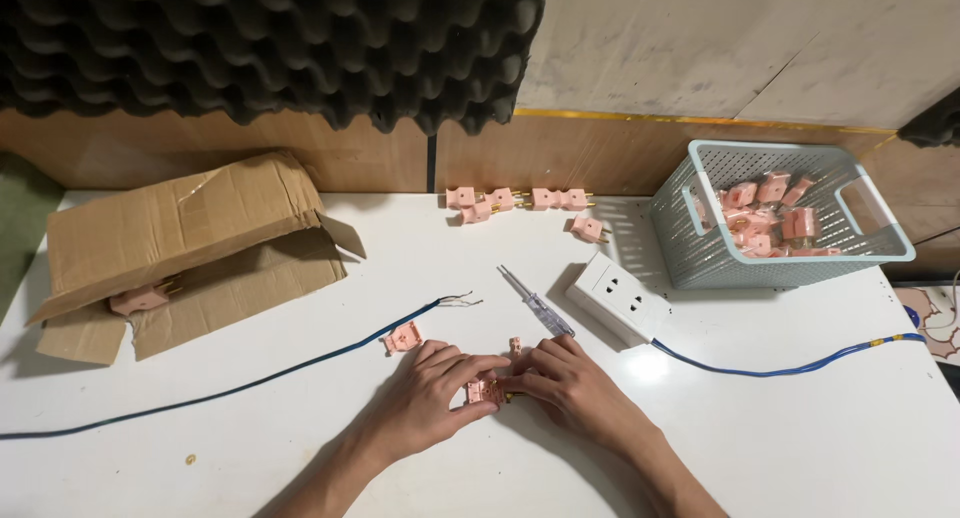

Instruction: The person uses a screwdriver to disassemble a pink electrical plug, then handles the wires of a blue cable and begins to reassemble the internal parts of the plug.

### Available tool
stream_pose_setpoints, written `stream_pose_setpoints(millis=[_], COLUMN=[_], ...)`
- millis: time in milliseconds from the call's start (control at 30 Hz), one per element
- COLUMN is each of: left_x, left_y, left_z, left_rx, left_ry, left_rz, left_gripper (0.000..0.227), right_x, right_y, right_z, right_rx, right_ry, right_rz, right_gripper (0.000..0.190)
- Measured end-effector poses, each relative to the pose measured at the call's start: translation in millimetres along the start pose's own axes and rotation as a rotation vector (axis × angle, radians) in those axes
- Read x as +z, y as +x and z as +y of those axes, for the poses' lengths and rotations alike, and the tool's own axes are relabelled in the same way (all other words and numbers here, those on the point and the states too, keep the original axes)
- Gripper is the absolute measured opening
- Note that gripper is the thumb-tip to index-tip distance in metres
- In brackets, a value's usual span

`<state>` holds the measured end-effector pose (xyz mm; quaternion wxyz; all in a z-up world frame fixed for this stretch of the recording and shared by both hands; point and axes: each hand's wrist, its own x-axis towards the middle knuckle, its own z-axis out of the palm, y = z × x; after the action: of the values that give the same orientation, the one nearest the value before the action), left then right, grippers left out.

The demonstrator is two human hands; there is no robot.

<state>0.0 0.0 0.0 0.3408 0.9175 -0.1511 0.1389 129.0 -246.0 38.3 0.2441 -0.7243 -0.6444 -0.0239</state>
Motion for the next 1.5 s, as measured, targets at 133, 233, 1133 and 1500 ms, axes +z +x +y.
stream_pose_setpoints(millis=[133,233,1133,1500], left_x=[3.1,2.9,5.8,9.2], left_y=[0.6,-1.1,-0.7,-1.4], left_z=[-1.3,-2.5,-2.6,-7.9], left_rx=[-0.013,0.004,-0.043,0.08], left_ry=[0.0,-0.014,-0.011,-0.017], left_rz=[0.005,-0.002,-0.035,0.006], left_gripper=[0.047,0.047,0.053,0.057], right_x=[-0.6,0.3,-13.3,-12.6], right_y=[-2.5,-1.1,-3.9,-10.6], right_z=[1.3,-1.1,2.5,8.0], right_rx=[-0.009,0.019,0.001,0.002], right_ry=[-0.023,-0.027,0.084,-0.032], right_rz=[-0.009,-0.04,0.006,0.081], right_gripper=[0.026,0.03,0.031,0.032])
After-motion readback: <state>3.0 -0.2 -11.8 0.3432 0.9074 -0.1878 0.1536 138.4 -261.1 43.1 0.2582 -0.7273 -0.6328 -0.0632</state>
